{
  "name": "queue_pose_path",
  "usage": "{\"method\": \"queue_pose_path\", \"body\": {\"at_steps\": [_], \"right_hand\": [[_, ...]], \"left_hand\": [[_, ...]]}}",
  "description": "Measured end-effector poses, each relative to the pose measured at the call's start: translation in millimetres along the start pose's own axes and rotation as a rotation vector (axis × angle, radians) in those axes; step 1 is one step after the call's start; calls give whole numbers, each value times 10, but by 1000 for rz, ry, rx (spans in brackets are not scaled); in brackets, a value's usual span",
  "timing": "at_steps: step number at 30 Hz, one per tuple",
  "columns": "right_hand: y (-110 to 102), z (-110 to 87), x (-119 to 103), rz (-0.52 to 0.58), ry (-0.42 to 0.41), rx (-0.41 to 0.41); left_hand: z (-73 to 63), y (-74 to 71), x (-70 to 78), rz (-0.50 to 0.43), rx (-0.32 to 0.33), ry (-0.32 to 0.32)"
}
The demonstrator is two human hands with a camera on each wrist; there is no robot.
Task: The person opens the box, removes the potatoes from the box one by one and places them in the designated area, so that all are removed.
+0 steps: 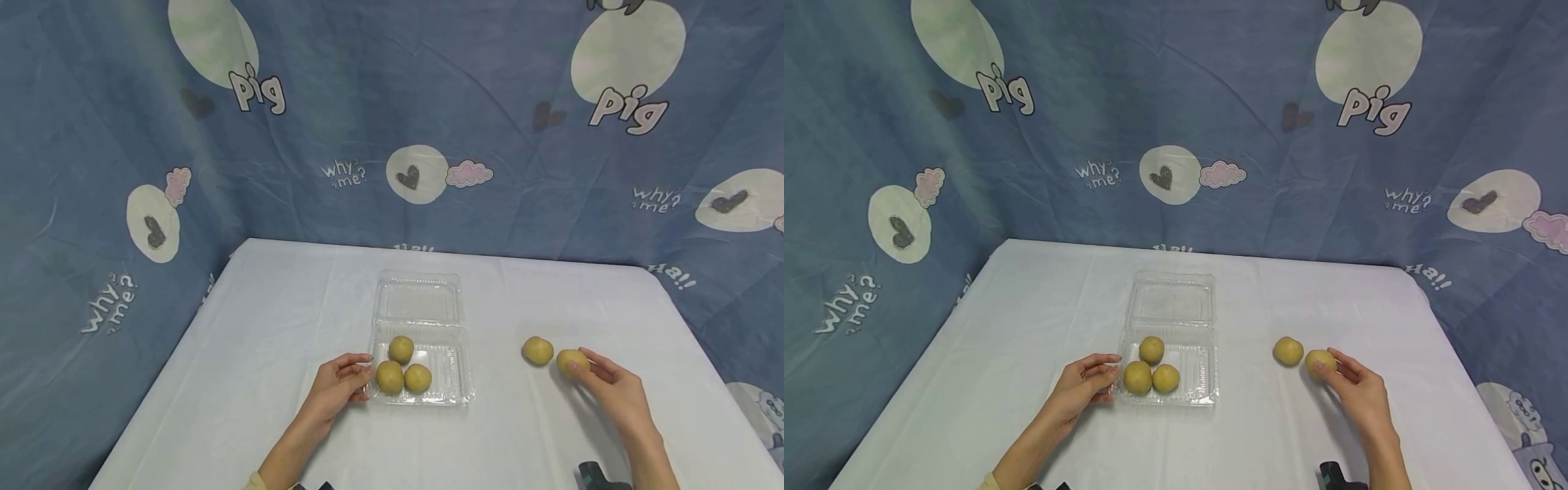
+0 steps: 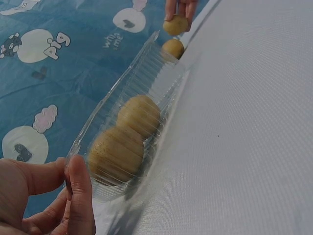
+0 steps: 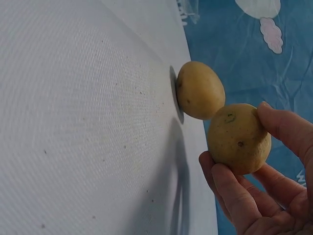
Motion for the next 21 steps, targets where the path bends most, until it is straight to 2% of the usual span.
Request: {"method": "queue_pose_path", "body": {"at_steps": [15,21], "right_hand": [[0,107,0,-52,44,0],[-4,146,11,-76,29,-6]], "left_hand": [[-12,18,40,0,22,-12],[-18,25,36,1,22,-9]]}}
Point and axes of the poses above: each hand's wrist, its own z-axis towards the middle knuckle, its own y-axis out of the palm, x = y × z, the point moved 2 cm from there along z, towards the middle knuckle, and after that the axes turned 5 degrees about y, right-handed, at the moved point
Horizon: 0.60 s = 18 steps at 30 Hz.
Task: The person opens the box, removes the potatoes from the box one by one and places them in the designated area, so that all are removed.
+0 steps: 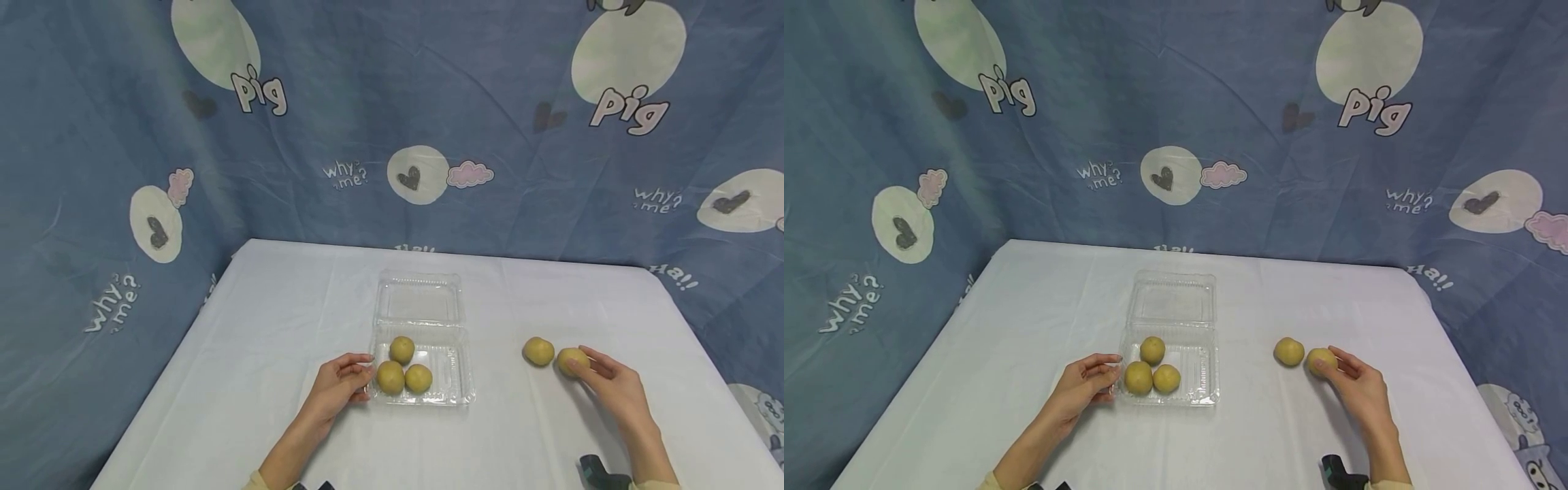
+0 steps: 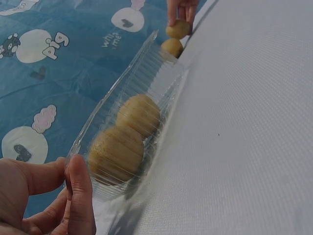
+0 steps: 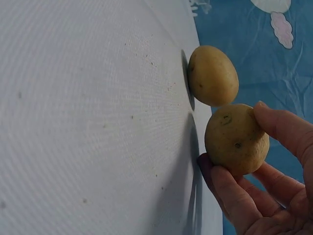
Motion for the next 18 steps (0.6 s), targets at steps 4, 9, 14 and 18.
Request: {"method": "queue_pose_path", "body": {"at_steps": [4,9,14,18], "right_hand": [[-1,7,-12,-27,-17,-1],[11,9,-24,-58,-39,18],[19,1,-33,-86,-72,33],[22,11,-40,-91,-81,39]], "left_hand": [[-4,-2,-5,-4,-5,-1],[-10,-4,-2,-5,-9,-2],[-14,-5,6,-5,-10,0],[-17,-7,9,-11,-11,-2]]}}
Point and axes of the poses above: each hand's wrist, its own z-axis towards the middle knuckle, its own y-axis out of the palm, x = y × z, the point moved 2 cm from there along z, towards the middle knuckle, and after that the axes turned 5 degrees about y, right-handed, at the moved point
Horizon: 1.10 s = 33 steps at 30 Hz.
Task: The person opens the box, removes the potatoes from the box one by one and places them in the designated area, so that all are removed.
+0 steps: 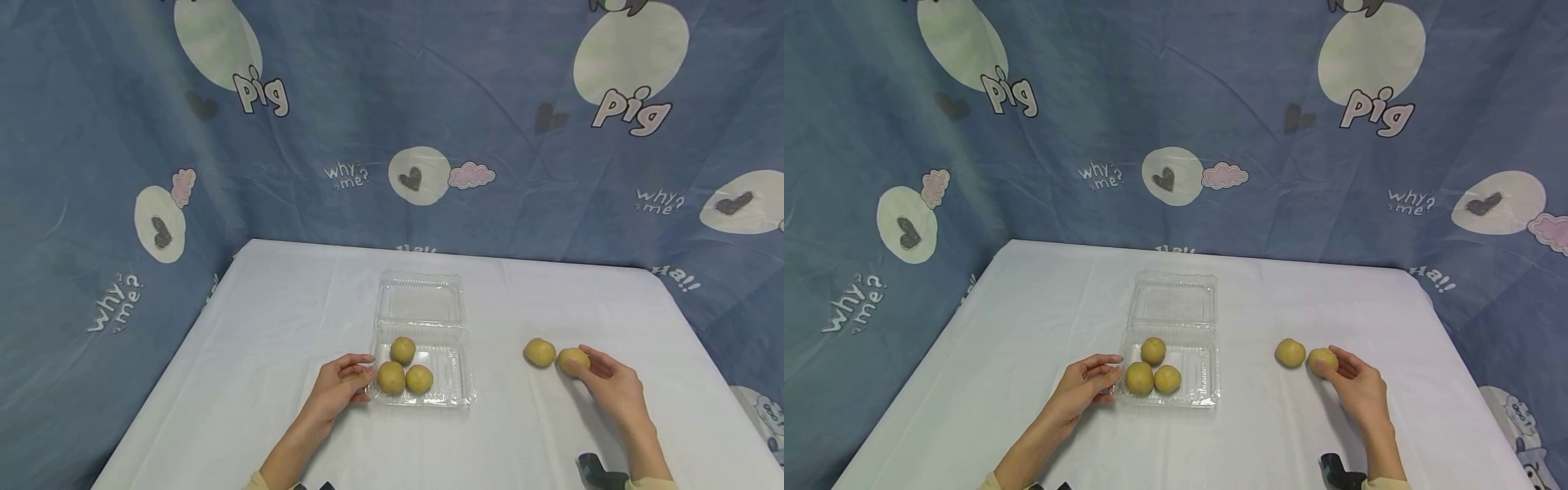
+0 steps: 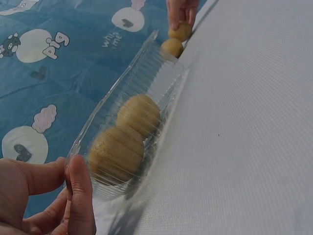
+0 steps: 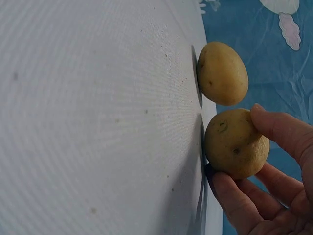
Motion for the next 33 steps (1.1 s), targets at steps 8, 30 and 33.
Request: {"method": "queue_pose_path", "body": {"at_steps": [8,30,33], "right_hand": [[5,15,-6,-9,28,-52],[-21,-17,23,-43,-4,-24],[-38,-21,19,-46,-15,-8]], "left_hand": [[-8,2,16,1,-5,-3],[12,17,22,4,13,-2],[17,16,17,9,12,0]]}}
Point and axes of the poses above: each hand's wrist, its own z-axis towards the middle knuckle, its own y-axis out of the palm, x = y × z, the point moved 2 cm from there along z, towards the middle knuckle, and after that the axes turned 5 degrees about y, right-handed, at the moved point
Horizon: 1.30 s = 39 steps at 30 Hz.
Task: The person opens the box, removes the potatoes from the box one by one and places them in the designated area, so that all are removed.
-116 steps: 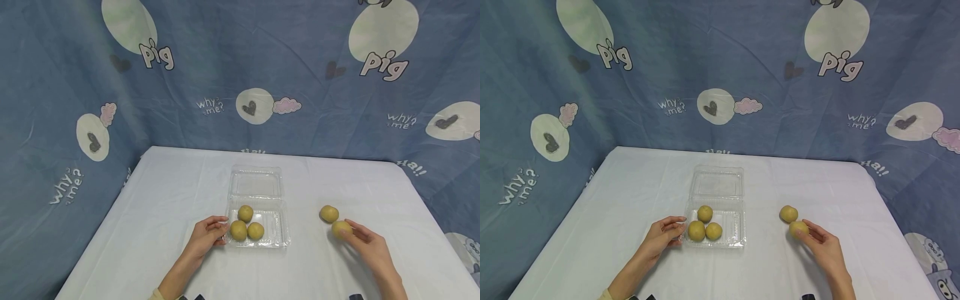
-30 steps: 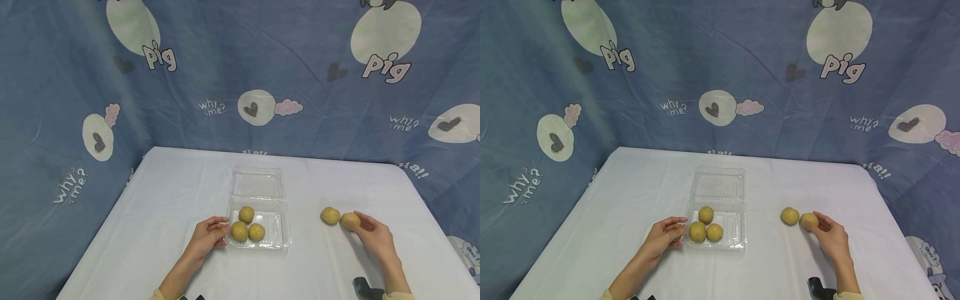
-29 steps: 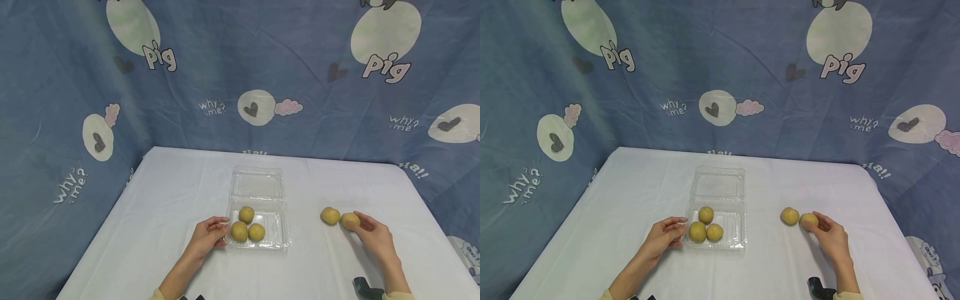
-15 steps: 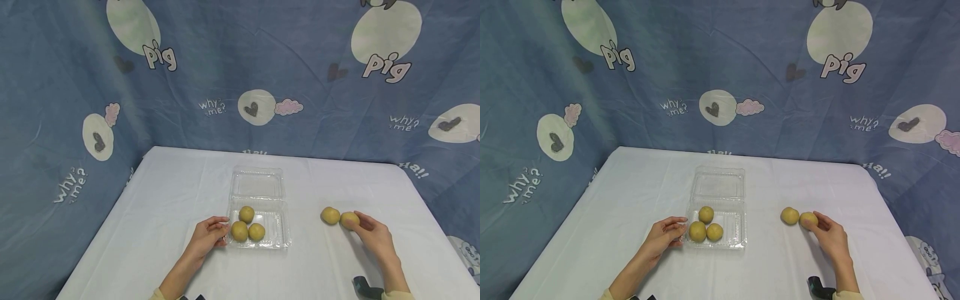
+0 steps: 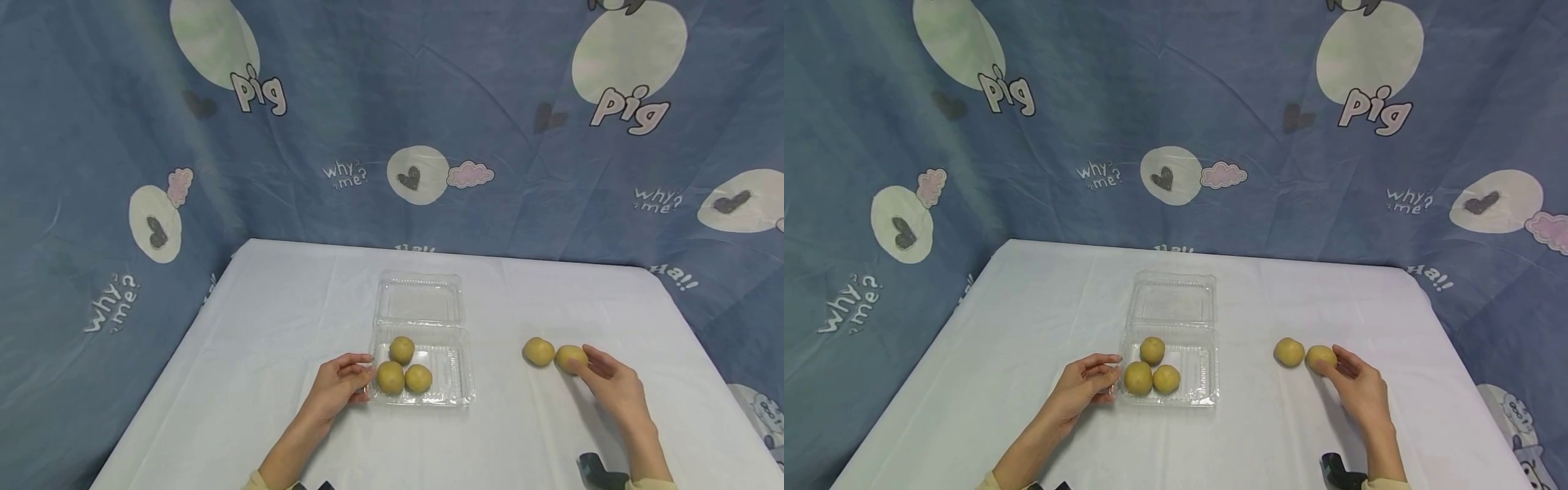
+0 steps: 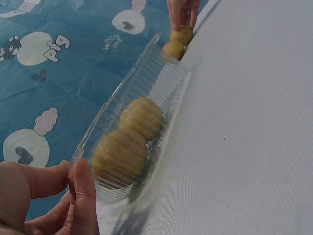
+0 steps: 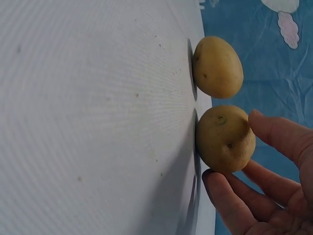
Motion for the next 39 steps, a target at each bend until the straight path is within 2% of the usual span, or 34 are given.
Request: {"method": "queue_pose_path", "body": {"at_steps": [5,11,17,21,26,32,39], "right_hand": [[-30,-16,2,13,-25,38],[-43,-37,30,30,-3,82],[-44,-91,35,39,8,171],[-54,-141,17,34,-36,234],[-37,-231,-19,10,-129,274],[32,-308,-56,46,-223,249],[129,-343,-119,-5,-309,217]], "left_hand": [[7,-7,-17,-1,-1,0],[10,-12,-28,-3,-9,0],[2,-10,-14,-11,-12,-5],[-4,-10,-8,-17,-10,-3],[-2,-10,-2,-17,-12,2],[2,-13,-13,-4,-8,5],[10,-12,-32,-4,-1,7]]}}
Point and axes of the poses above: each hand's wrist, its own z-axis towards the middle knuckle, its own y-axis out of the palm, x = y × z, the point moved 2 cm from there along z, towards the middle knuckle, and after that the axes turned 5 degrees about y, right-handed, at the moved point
